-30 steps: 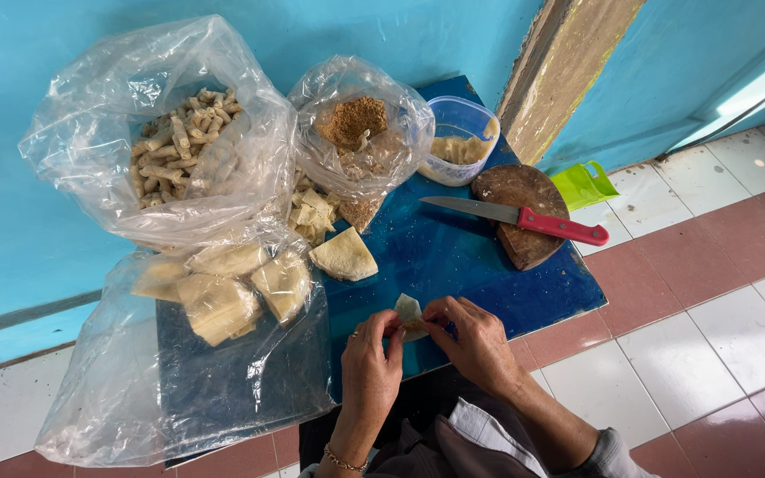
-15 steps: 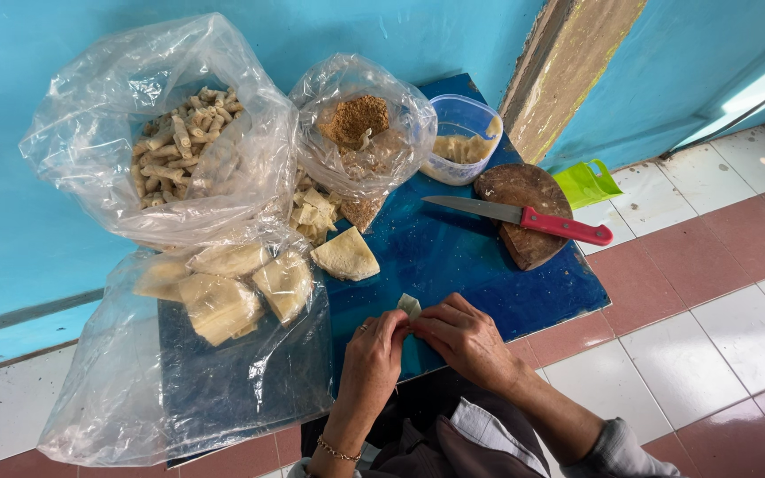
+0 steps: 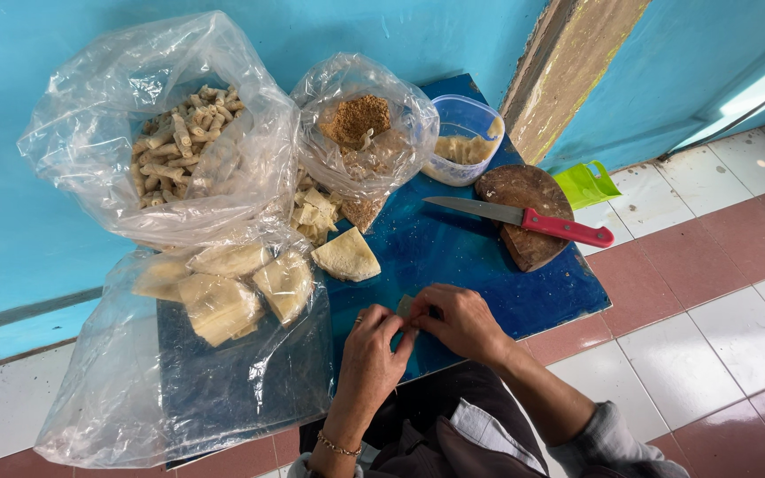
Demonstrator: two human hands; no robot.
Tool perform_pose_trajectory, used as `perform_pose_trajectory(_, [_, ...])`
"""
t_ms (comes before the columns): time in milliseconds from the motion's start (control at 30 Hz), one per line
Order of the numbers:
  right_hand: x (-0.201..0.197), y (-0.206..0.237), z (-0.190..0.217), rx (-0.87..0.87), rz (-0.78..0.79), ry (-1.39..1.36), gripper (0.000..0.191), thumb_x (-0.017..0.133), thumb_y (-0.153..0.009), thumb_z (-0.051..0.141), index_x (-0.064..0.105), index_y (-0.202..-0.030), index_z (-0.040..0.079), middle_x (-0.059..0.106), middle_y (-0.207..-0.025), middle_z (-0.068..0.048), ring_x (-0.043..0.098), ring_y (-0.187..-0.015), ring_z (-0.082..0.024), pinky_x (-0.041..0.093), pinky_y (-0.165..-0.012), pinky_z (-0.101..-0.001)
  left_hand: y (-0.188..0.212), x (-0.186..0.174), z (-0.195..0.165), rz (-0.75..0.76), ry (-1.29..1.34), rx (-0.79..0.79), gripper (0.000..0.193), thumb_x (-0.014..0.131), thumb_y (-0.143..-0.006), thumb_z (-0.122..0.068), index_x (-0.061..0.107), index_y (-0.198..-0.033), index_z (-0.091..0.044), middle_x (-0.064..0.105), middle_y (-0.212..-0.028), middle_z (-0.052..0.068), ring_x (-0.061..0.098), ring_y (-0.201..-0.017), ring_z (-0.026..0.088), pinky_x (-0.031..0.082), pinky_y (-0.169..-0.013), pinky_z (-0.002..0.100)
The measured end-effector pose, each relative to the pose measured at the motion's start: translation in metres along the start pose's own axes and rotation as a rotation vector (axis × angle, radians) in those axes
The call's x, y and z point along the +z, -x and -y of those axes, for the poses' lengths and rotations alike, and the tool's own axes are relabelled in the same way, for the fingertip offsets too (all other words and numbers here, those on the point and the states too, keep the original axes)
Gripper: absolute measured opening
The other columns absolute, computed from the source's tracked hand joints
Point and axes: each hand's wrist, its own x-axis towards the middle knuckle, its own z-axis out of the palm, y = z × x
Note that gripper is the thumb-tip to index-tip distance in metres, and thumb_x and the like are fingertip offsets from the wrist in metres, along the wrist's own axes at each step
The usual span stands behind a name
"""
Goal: The person sits at a small blue table and fills triangular pastry pieces with a brown paste. They pick up a pastry piece, scoop filling from a plastic bag, spread the filling onto the pastry, and set the filled piece aside, repeating the cycle with pieces taken from a large bag of pastry pieces.
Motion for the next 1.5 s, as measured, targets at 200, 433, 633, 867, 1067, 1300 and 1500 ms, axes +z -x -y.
perform_pose_trajectory(200, [0.002, 0.029, 0.015, -0.33, -0.22, 0.28, 0.023, 0.076, -0.083, 0.018, 0.076, -0.104, 0.01, 0.075, -0.098, -0.004, 0.069, -0.086, -0.022, 0.056, -0.07, -0.0364, -0.009, -0.001, 0.002, -0.015, 0.072, -0.093, 0.008, 0.075, -0.085, -0.004, 0.07, -0.091, -0.003, 0.066, -0.088, 0.01, 0.068, -0.082, 0.028, 0.055, -0.068, 0.041])
perform_pose_trajectory(433, [0.004, 0.014, 0.005, -0.314, -0.163, 0.223, 0.014, 0.078, -0.086, 0.018, 0.078, -0.098, 0.011, 0.072, -0.094, -0.003, 0.065, -0.081, -0.021, 0.056, -0.069, -0.0357, -0.008, -0.005, 0.002, -0.015, 0.045, -0.065, 0.006, 0.07, -0.092, -0.004, 0.064, -0.095, -0.003, 0.07, -0.089, 0.01, 0.07, -0.084, 0.028, 0.056, -0.07, 0.041])
perform_pose_trajectory(633, [0.0, -0.006, 0.0, -0.09, -0.023, 0.059, 0.011, 0.08, -0.084, 0.021, 0.077, -0.087, 0.011, 0.068, -0.086, -0.004, 0.067, -0.081, -0.022, 0.055, -0.068, -0.0375, 0.0, 0.0, -0.001, -0.064, -0.083, 0.045, 0.012, 0.071, -0.089, -0.008, 0.07, -0.099, -0.003, 0.065, -0.091, 0.011, 0.066, -0.091, 0.029, 0.056, -0.077, 0.04])
perform_pose_trajectory(867, [-0.001, 0.009, 0.011, -0.352, -0.192, 0.274, 0.016, 0.079, -0.082, 0.025, 0.074, -0.091, 0.012, 0.069, -0.087, 0.0, 0.062, -0.076, -0.021, 0.051, -0.064, -0.0364, -0.016, -0.005, 0.006, 0.064, -0.095, -0.077, 0.009, 0.074, -0.088, -0.011, 0.071, -0.09, -0.003, 0.063, -0.088, 0.011, 0.066, -0.091, 0.029, 0.054, -0.079, 0.04])
perform_pose_trajectory(1067, [-0.002, 0.003, 0.011, -0.292, -0.13, 0.319, 0.012, 0.077, -0.083, 0.02, 0.076, -0.092, 0.012, 0.067, -0.087, -0.002, 0.06, -0.078, -0.021, 0.053, -0.064, -0.0357, -0.011, -0.008, -0.002, -0.002, -0.014, -0.073, 0.013, 0.074, -0.086, -0.008, 0.067, -0.094, 0.0, 0.063, -0.088, 0.012, 0.064, -0.089, 0.032, 0.052, -0.078, 0.044])
perform_pose_trajectory(1300, [-0.002, 0.006, 0.016, -0.341, -0.211, 0.332, 0.012, 0.077, -0.084, 0.021, 0.077, -0.093, 0.014, 0.067, -0.089, -0.001, 0.061, -0.08, -0.019, 0.051, -0.064, -0.0339, -0.005, 0.001, 0.007, -0.035, -0.1, 0.039, 0.009, 0.071, -0.09, -0.003, 0.066, -0.097, -0.001, 0.064, -0.093, 0.012, 0.066, -0.095, 0.032, 0.055, -0.081, 0.041])
perform_pose_trajectory(1500, [0.001, 0.005, 0.011, -0.312, -0.175, 0.429, 0.021, 0.078, -0.084, 0.026, 0.076, -0.1, 0.013, 0.07, -0.089, 0.002, 0.061, -0.078, -0.017, 0.048, -0.061, -0.0353, -0.013, 0.003, 0.007, 0.056, -0.197, -0.035, 0.012, 0.073, -0.087, -0.003, 0.063, -0.094, -0.003, 0.062, -0.091, 0.013, 0.066, -0.094, 0.029, 0.056, -0.084, 0.039])
